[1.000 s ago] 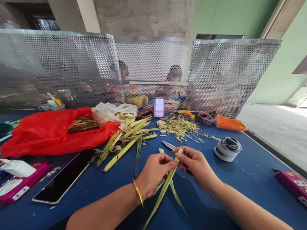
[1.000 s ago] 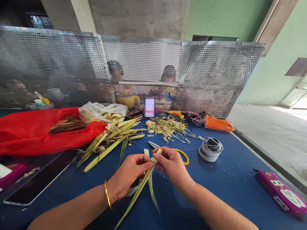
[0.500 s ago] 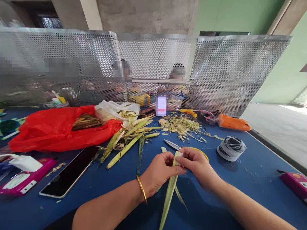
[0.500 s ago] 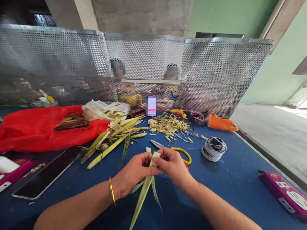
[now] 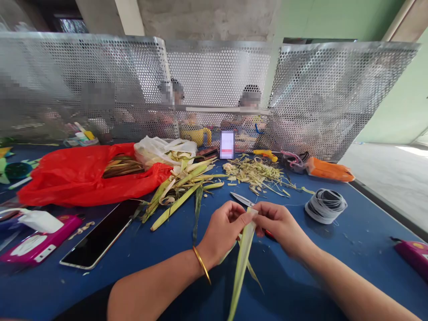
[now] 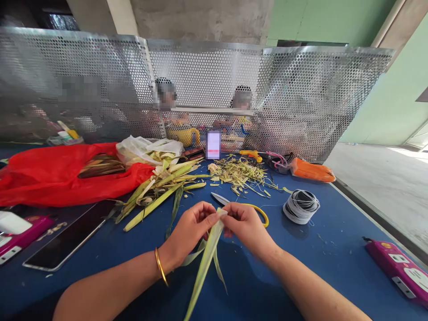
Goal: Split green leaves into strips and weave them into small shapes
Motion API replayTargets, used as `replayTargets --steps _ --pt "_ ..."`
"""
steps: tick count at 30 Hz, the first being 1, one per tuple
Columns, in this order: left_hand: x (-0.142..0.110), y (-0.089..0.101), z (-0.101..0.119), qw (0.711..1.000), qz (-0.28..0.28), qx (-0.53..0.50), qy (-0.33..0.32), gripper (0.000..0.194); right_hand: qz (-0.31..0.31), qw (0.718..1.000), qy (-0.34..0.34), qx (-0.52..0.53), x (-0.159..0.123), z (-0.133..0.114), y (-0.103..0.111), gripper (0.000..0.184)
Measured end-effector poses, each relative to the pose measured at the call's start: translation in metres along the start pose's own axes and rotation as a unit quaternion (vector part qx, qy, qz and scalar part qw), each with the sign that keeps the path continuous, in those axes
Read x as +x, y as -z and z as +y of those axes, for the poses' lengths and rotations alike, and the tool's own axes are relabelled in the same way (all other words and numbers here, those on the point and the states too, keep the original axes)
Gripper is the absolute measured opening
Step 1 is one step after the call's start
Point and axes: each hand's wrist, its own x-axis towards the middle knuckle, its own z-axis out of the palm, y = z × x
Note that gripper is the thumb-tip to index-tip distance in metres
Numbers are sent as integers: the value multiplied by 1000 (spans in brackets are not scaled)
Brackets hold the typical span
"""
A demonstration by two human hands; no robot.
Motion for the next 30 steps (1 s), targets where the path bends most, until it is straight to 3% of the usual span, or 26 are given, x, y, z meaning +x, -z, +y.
replayTargets --steps 4,14,21,30 --pt "3 3 -1 999 4 40 -31 29 -22 998 -2 -57 -1 4 -4 24" --pt "6 5 7 999 -21 -48 5 17 14 1000 10 -20 1 -2 4 31" --pt "2 1 7 998 -29 -54 10 14 68 993 62 -73 1 6 -1 29" --pt "1 1 7 998 -36 -49 22 18 52 995 61 -66 2 3 2 31"
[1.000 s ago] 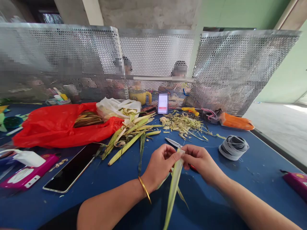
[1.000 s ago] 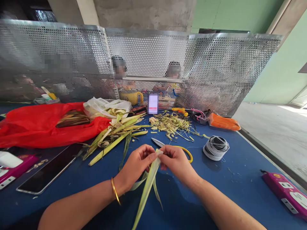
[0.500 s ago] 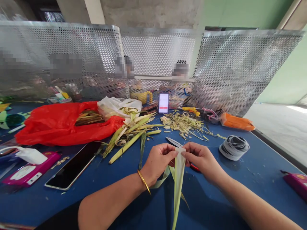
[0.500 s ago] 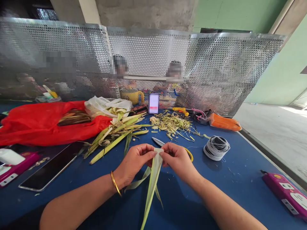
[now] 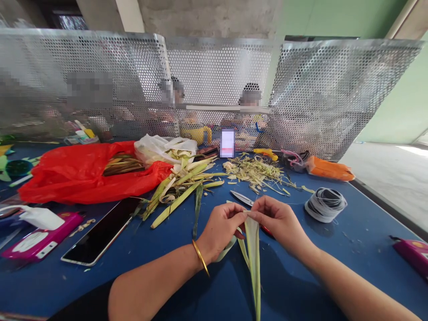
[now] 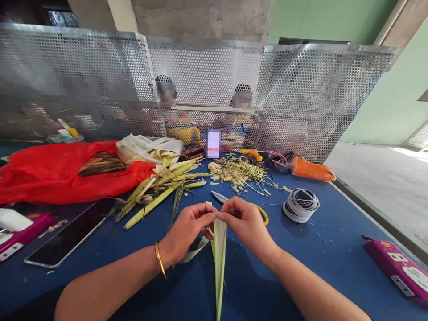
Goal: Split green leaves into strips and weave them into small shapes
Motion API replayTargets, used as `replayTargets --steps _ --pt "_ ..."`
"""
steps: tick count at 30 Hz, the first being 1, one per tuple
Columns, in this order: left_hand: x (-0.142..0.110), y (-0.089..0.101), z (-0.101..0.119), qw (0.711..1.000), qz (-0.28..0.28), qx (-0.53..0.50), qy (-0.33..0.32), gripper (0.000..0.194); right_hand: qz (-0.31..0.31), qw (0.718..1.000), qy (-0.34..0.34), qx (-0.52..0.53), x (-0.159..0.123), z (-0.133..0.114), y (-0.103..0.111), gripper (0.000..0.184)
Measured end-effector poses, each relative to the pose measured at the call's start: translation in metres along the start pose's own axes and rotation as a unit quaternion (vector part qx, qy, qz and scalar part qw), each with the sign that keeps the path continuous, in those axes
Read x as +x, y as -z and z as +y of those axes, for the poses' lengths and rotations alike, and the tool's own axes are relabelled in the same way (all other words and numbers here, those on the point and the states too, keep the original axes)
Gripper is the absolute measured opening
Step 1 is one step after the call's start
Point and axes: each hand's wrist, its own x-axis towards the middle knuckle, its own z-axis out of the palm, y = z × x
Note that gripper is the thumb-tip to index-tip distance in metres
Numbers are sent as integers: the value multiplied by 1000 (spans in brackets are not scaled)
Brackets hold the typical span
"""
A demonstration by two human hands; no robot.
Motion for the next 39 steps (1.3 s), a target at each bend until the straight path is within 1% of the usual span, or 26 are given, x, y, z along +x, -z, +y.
replayTargets --steps 3,9,13,17,21,28,31,33,34,35,37,39 --pt "0 1 -1 1000 1 3 -8 20 -9 1000 6 -4 0 -2 0 30" --pt "2 3 -1 999 -15 28 -37 20 0 1000 5 6 -1 -3 0 31" --pt "3 5 0 998 -28 45 -42 19 1 1000 6 5 -1 -5 0 32" --pt "3 4 0 997 -20 62 -52 17 6 1000 6 10 0 -3 -1 31" --pt "1 3 0 996 -13 69 -60 17 20 1000 20 13 0 2 -3 26" --pt "1 1 1 997 1 55 -48 15 22 999 42 -26 -3 3 -3 20" --pt "1 1 0 998 6 50 -43 16 30 993 82 -83 -5 2 -3 18" --pt "2 1 -1 998 15 47 -39 17 42 990 97 -91 -5 2 -5 15" --pt "2 1 -1 998 21 48 -40 17 43 993 86 -69 -5 2 -5 16" --pt "3 2 -1 997 26 50 -43 18 38 997 63 -34 -5 3 -6 20" --pt "3 3 -1 996 34 58 -52 19 18 999 2 36 -4 4 -8 31" --pt "3 3 -1 996 37 64 -58 19 1 998 -32 59 -3 6 -9 34"
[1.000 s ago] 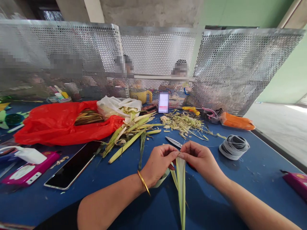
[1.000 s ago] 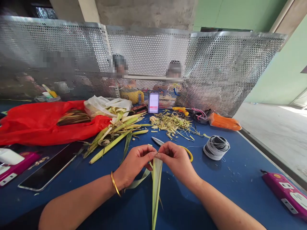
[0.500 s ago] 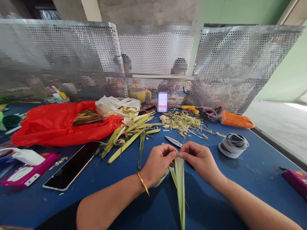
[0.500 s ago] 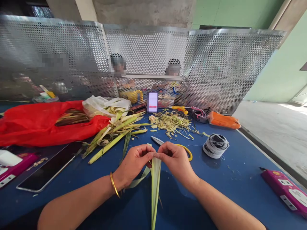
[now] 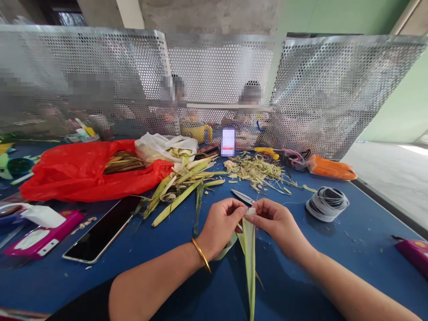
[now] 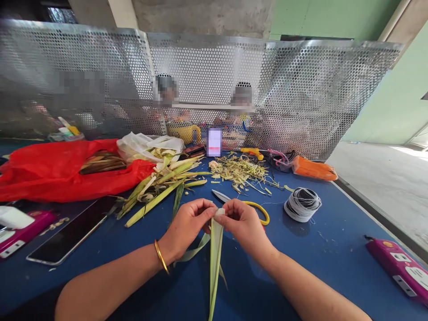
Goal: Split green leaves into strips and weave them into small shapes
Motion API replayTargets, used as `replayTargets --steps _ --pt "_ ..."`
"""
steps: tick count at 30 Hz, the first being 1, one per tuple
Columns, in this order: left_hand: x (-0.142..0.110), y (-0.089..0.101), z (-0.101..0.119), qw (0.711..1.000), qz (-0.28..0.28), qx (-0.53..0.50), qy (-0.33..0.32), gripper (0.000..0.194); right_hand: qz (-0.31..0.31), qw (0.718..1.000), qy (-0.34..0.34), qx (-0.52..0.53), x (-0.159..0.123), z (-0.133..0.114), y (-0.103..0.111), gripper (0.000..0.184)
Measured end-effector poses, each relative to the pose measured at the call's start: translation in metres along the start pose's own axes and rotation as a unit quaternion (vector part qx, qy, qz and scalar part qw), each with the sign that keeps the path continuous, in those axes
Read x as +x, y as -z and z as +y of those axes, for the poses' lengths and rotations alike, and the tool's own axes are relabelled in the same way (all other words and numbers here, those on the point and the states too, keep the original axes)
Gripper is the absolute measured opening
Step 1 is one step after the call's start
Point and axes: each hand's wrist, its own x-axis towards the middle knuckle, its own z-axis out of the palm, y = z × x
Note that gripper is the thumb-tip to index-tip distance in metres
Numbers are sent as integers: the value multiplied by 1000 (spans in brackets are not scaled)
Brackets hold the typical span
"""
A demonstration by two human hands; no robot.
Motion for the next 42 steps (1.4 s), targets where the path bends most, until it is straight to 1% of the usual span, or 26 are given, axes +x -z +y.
replayTargets --steps 2,5,7,9,11,13,17,20,22,26,27,29,33,35,38,40,42 --pt "0 0 0 1000 2 -3 -2 19 1 1000 8 -16 0 0 0 32" --pt "1 -1 -1 1000 9 -19 10 17 22 995 61 -71 -3 -1 -1 26" --pt "2 -1 -2 999 14 -32 25 16 34 991 83 -101 -5 -1 -1 21" --pt "3 -1 -3 998 24 -41 30 16 26 992 75 -95 -5 1 -2 19" --pt "3 0 -3 998 33 -42 22 16 3 997 45 -65 -4 4 -3 21" --pt "4 1 -3 998 35 -41 19 15 -4 998 29 -49 -4 5 -4 24" --pt "5 2 -3 998 31 -42 21 16 29 995 71 -62 -6 0 -4 26" --pt "6 2 -3 998 36 -46 21 17 27 995 90 -45 -9 -4 -4 24" --pt "6 3 -3 998 43 -46 19 17 21 996 78 -35 -10 -5 -5 24" --pt "7 4 -2 998 52 -24 7 16 -18 999 10 -25 -7 -2 -8 32" --pt "7 4 -1 998 51 -26 7 17 -22 1000 -2 -17 -7 -1 -9 34" --pt "5 3 -1 999 35 -38 14 21 -9 1000 -9 -5 -6 -2 -9 36" --pt "0 -1 0 997 -42 -49 38 27 40 999 -2 13 -4 -4 -6 37" --pt "-1 -2 0 996 -60 -57 40 27 48 998 -5 31 -4 -5 -5 36" --pt "-2 -3 0 994 -51 -83 45 28 49 997 -1 56 -4 -5 -4 32" --pt "-1 -3 1 992 -41 -104 56 29 55 997 19 57 -5 -5 -5 32" --pt "-1 -3 2 990 -33 -118 64 30 65 996 50 33 -6 -5 -5 32"
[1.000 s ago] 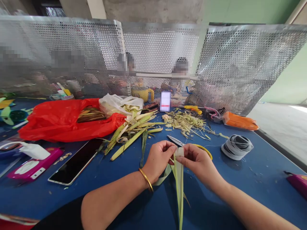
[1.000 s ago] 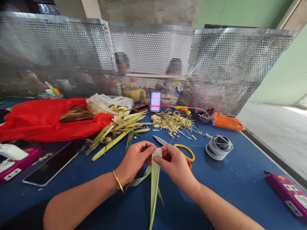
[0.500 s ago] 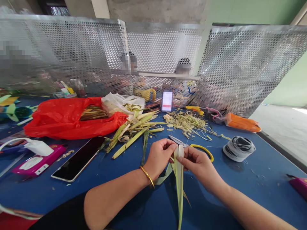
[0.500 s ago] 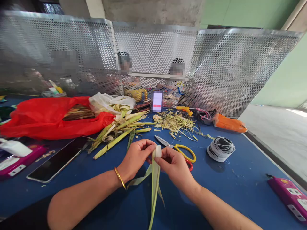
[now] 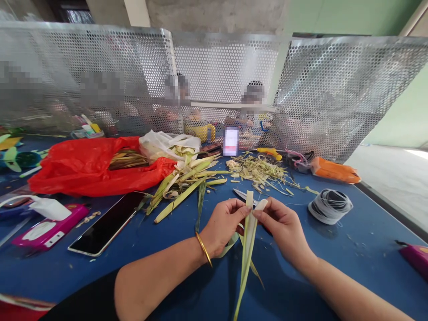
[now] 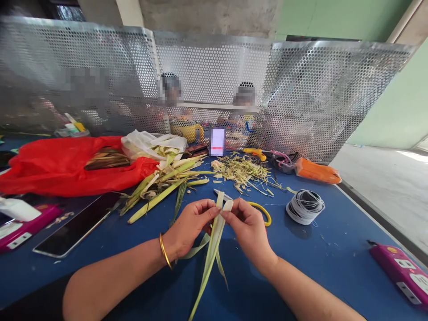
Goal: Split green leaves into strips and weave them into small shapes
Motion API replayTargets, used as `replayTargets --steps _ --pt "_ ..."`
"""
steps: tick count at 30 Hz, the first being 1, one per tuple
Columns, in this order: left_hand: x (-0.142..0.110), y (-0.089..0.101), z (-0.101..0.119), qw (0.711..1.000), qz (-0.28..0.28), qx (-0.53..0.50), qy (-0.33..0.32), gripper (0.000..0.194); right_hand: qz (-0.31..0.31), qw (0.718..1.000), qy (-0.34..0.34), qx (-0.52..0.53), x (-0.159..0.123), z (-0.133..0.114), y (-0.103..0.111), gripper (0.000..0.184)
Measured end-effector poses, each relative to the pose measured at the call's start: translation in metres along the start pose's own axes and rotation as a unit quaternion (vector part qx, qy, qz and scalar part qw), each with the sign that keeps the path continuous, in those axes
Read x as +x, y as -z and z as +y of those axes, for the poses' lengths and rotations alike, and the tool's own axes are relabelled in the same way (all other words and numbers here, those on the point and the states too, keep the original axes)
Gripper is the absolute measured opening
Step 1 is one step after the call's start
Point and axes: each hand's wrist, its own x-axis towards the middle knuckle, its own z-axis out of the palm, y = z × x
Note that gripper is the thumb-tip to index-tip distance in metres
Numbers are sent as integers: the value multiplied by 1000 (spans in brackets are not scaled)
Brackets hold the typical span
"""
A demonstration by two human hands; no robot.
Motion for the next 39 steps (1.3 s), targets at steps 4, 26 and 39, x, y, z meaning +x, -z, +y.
replayTargets --steps 4,26,39 --pt "0 -1 0 1000 17 4 -3 32 9 993 79 -81 -2 1 2 26" --pt "4 4 -4 989 84 104 -70 19 -53 995 16 -87 -7 9 -6 26" --pt "1 0 -3 998 23 55 -31 26 3 995 56 -87 -4 6 -2 26"
